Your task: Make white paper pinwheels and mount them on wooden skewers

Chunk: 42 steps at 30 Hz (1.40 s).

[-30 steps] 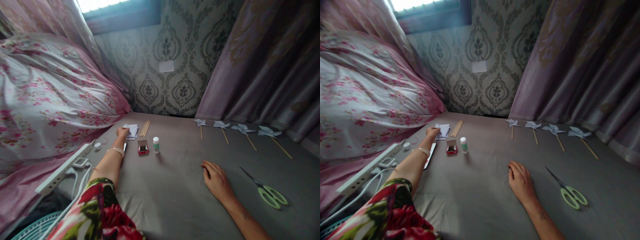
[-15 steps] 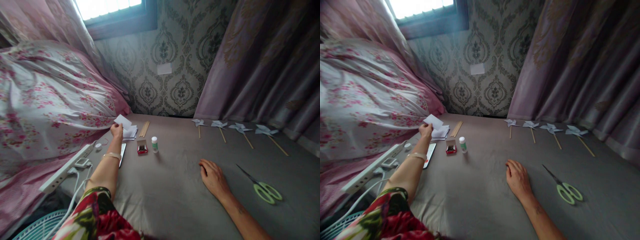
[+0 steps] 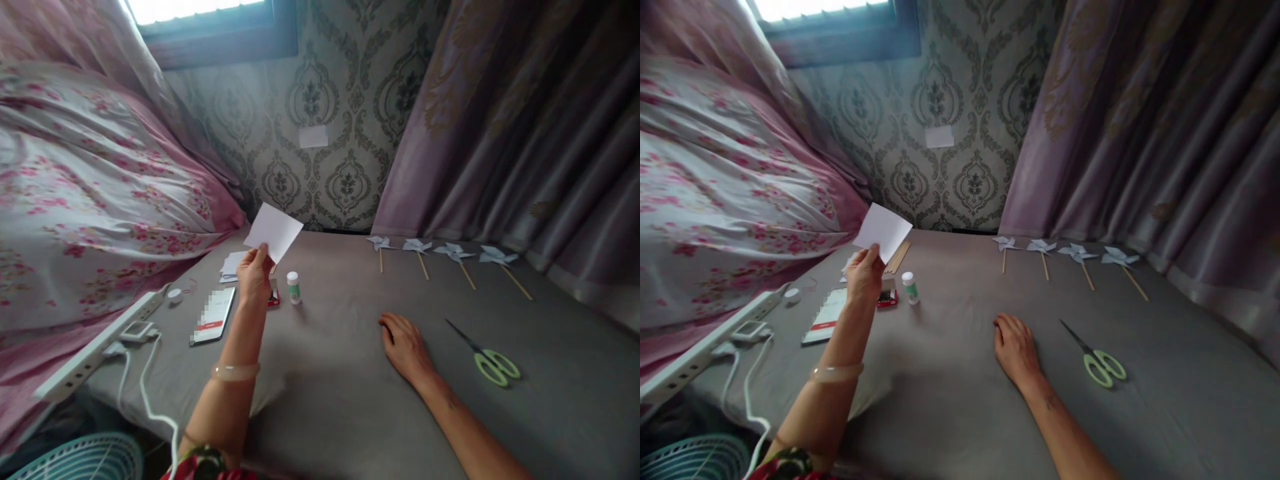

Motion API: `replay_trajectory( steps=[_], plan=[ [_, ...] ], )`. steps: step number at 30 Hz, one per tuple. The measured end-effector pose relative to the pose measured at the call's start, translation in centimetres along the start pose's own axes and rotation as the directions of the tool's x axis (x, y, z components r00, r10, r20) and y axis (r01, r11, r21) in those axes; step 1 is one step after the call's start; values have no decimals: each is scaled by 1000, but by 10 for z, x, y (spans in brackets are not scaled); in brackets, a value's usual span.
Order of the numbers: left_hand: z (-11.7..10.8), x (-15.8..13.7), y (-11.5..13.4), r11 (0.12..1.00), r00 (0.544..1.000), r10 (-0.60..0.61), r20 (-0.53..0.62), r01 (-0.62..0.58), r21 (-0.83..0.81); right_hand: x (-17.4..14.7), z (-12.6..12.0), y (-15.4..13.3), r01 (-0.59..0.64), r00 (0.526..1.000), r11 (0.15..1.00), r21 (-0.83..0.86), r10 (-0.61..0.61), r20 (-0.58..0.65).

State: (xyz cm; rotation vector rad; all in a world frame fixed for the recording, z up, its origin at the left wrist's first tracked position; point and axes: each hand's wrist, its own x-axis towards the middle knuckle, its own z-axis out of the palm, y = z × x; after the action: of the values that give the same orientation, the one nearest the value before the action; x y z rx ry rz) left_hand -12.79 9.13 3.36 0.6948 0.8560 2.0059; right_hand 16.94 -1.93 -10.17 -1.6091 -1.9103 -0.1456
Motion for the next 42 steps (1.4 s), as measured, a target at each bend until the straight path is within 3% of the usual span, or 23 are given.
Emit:
replay_trajectory(
  steps=[3, 8, 10, 13, 15, 19, 21, 24, 27, 31, 34, 37, 42],
  plan=[
    [14, -38, -16, 986, 984, -165, 71, 165, 11, 0, -2, -1, -6, 1000, 1000, 26, 6, -5],
    [18, -85, -48, 892, 884, -453, 113, 448, 63, 2, -6, -2, -30, 999, 994, 103, 34, -31],
    [15, -98, -57, 822, 806, -569, 167, 565, 71, 4, -8, -2, -30, 993, 988, 153, 47, -104],
    [9, -113, -66, 660, 614, -744, 264, 738, 143, 9, -15, -7, 12, 960, 979, 202, 45, -277],
    [7, -121, -69, 572, 504, -810, 299, 791, 217, 12, -22, -11, 66, 932, 976, 208, 14, -361],
    [6, -133, -69, 494, 405, -865, 298, 795, 353, 13, -35, -20, 140, 908, 972, 189, -50, -416],
    [6, -137, -68, 500, 408, -863, 297, 774, 388, 13, -40, -23, 147, 913, 974, 174, -66, -402],
    [5, -138, -68, 543, 460, -839, 290, 735, 406, 11, -42, -24, 134, 930, 969, 209, -50, -363],
    [3, -135, -71, 596, 495, -803, 332, 688, 414, 11, -40, -25, 29, 952, 937, 347, 81, -296],
    [1, -130, -73, 700, 625, -710, 325, 576, 422, 11, -41, -28, -274, 922, 761, 587, 382, -65],
    [2, -130, -70, 744, 702, -642, 310, 469, 476, 12, -45, -29, -410, 882, 604, 683, 453, 129],
    [3, -132, -67, 752, 708, -612, 352, 384, 536, 12, -48, -28, -437, 877, 561, 703, 438, 196],
    [5, -135, -63, 728, 652, -648, 394, 378, 572, 10, -45, -22, -394, 913, 692, 605, 372, 169]
  ],
)
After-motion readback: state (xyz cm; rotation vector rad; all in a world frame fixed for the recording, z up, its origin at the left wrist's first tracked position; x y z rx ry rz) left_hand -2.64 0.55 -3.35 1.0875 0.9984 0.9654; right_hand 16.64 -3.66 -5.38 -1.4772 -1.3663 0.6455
